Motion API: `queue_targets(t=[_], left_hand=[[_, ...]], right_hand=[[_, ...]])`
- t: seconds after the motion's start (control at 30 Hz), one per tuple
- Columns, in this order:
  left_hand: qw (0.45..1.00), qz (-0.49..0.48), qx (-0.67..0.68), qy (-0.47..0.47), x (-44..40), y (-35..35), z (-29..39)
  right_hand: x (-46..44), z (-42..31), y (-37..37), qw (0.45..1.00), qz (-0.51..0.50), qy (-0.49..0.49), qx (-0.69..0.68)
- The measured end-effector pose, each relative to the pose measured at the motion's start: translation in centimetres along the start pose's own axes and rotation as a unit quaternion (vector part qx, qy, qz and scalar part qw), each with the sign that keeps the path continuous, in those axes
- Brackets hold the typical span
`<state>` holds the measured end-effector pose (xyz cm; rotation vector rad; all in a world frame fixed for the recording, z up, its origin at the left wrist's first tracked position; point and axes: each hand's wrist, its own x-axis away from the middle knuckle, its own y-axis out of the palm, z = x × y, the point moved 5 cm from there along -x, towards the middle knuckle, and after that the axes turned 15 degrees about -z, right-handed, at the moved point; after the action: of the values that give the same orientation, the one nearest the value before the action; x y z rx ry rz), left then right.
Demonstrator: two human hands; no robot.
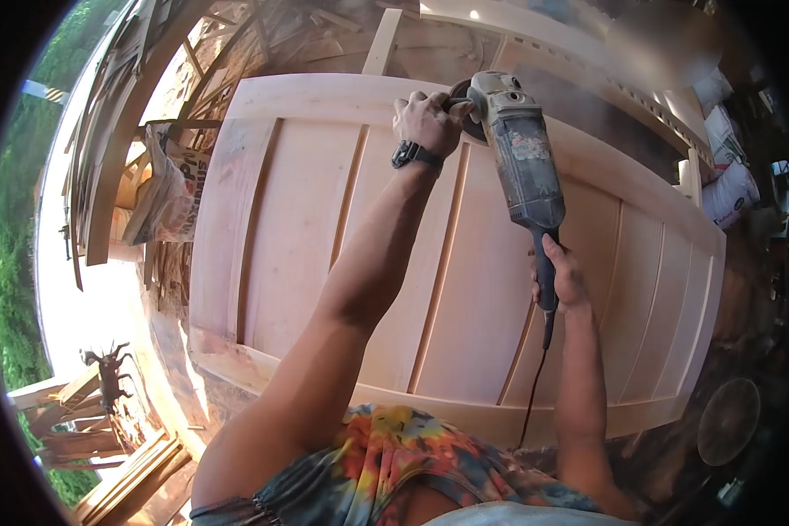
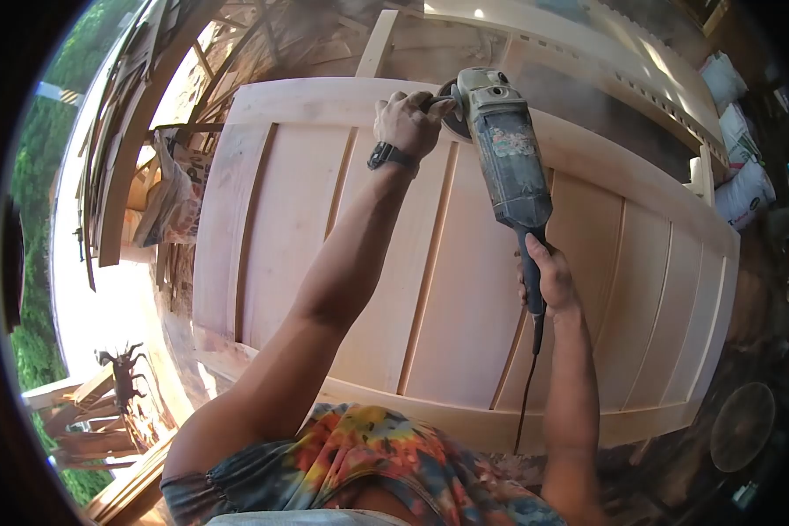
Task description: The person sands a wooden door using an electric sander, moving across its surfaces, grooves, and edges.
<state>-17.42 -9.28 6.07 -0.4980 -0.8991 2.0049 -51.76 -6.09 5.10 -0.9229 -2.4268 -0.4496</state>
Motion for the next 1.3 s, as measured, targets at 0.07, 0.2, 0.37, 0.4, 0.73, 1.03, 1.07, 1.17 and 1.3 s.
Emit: queue_targets(t=[0.07,0.2,0.37,0.4,0.73,1.03,1.07,1.17,1.3], left_hand=[[0.999,0.022,-0.004,-0.023,-0.4,-2.8,-3.8],[0.998,0.042,-0.019,-0.042,-1.5,-7.8,-11.0],[0.996,0.074,-0.031,-0.048,-2.5,-13.0,-18.8],[0.995,0.085,-0.038,-0.039,-2.8,-13.8,-20.3],[0.990,0.066,-0.007,-0.122,-4.3,-23.9,-31.4],[0.988,0.026,-0.020,-0.148,-9.9,-28.6,-39.4],[0.989,0.030,-0.017,-0.147,-11.2,-28.6,-41.8],[0.986,0.017,-0.010,-0.165,-12.2,-29.7,-44.9],[0.983,0.047,-0.060,-0.165,-10.5,-30.3,-43.3]], right_hand=[[-2.5,-0.5,3.1,0.999,-0.032,0.001,0.003],[-6.6,-2.7,9.7,0.998,-0.064,0.011,0.022],[-11.1,-4.0,16.3,0.995,-0.083,0.027,0.039],[-12.0,-4.4,17.6,0.994,-0.102,0.026,0.041],[-20.4,-7.2,28.9,0.981,-0.175,0.034,0.076],[-26.2,-9.8,34.9,0.981,-0.151,0.046,0.116],[-26.8,-10.0,35.5,0.978,-0.158,0.048,0.126],[-27.5,-10.8,36.9,0.974,-0.178,0.045,0.134],[-26.6,-10.3,37.2,0.971,-0.183,0.050,0.143]])
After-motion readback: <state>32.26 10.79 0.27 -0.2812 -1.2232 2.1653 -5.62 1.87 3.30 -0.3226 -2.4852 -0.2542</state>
